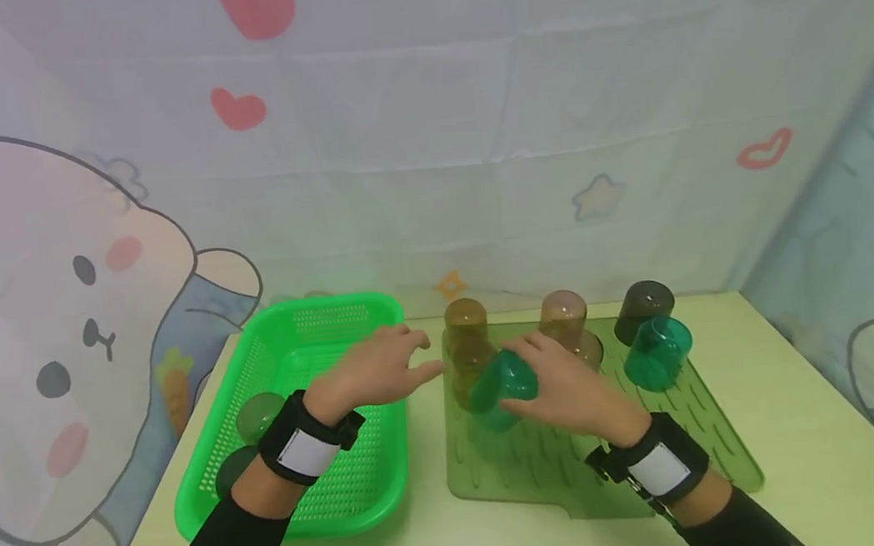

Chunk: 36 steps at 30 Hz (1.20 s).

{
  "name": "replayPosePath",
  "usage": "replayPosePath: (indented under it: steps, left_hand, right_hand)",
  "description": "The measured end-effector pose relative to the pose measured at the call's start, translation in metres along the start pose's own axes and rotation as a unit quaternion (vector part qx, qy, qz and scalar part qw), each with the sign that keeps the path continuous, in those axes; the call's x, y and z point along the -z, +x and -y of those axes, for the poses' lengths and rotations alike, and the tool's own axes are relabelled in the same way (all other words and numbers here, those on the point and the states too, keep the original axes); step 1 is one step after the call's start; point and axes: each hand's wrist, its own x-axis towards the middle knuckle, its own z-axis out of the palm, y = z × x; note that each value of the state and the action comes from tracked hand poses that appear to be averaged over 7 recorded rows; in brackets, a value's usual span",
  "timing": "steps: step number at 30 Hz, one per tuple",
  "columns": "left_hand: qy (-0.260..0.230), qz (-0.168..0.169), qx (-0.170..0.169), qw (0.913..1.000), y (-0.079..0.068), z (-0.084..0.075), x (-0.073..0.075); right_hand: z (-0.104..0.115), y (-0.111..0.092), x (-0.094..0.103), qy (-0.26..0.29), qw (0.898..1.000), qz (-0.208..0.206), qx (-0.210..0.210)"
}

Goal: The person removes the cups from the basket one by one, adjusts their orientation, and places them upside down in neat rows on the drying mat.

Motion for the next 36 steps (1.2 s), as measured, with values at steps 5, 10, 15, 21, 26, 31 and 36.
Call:
replayPosePath:
  steps: [5,10,15,21,26,31,36]
  left_hand:
    - [0.046,0.035,0.020,0.9981,0.004,0.013,0.002]
    - [0.063,0.054,0.037,0.9958,0.005,0.019,0.005]
    - [0.077,0.054,0.036,0.9949,0.002,0.021,0.006]
    - [0.079,0.063,0.034,0.9943,-0.004,0.026,0.004]
    - [0.068,0.071,0.046,0.9940,-0.008,0.029,0.001]
    - [0.043,0.087,0.060,0.9935,-0.011,0.032,0.000]
    - [0.023,0.095,0.071,0.9927,-0.010,0.036,0.000]
  right_hand:
    - [0.008,0.007,-0.019,-0.027,0.999,0.028,0.006]
    - [0.009,0.013,-0.037,-0.038,0.998,0.032,0.030]
    - [0.009,0.015,-0.049,-0.053,0.997,0.037,0.051]
    - [0.011,0.012,-0.056,-0.057,0.996,0.037,0.054]
    - [0.008,0.009,-0.062,-0.051,0.996,0.043,0.052]
    - [0.004,0.007,-0.068,-0.046,0.997,0.035,0.042]
    - [0.002,0.007,-0.069,-0.050,0.997,0.032,0.049]
